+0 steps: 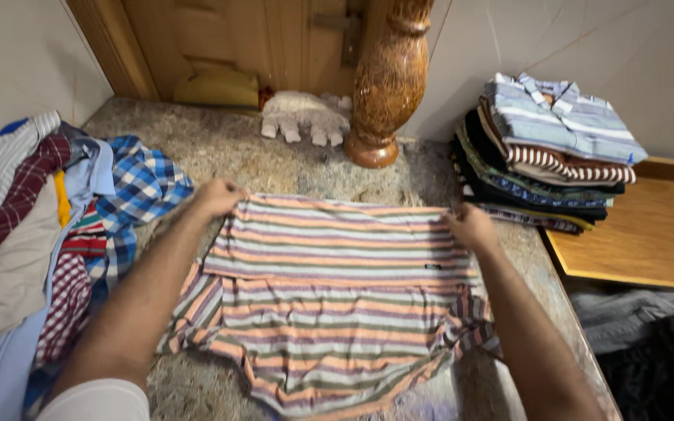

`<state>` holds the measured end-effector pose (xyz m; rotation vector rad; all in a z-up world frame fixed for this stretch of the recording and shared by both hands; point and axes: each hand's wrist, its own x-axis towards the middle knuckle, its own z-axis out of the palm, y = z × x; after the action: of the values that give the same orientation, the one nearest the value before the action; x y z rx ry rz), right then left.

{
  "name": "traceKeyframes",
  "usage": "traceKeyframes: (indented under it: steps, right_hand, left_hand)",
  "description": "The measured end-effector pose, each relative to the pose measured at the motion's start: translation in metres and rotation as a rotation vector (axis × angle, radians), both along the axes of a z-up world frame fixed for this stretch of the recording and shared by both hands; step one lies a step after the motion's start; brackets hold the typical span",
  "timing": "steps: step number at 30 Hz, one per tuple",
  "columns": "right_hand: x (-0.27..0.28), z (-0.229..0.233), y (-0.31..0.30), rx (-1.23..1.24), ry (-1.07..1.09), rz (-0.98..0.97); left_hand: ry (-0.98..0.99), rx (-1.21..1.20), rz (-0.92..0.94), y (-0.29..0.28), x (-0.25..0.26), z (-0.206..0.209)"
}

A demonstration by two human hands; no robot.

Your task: The person picks up and lays out two shirts one at a time on a counter, folding the sleeves and body of each shirt and placing them onto a stack of folded clothing.

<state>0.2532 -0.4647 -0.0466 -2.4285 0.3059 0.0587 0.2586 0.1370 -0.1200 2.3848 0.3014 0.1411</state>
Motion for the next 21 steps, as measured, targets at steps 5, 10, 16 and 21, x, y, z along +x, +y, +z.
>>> traceKeyframes:
  steps: [5,10,16,21]
  right_hand:
    - [0.020,-0.039,-0.010,-0.279,-0.471,0.103]
    - [0.010,-0.036,-0.009,-0.290,-0.464,-0.035]
    - [0.007,-0.007,0.009,-0.115,-0.213,-0.022]
    - [0.002,-0.012,0.002,-0.370,-0.505,-0.030]
  left_hand:
    - [-0.122,-0.016,-0.066,-0.007,0.009,-0.012]
    - [0.048,-0.153,0.113,-0.012,-0.022,0.020]
    - [0.117,-0.401,0.034,-0.010,-0.021,0.024]
    - [-0.054,-0.581,0.027,-0.006,-0.020,0.011]
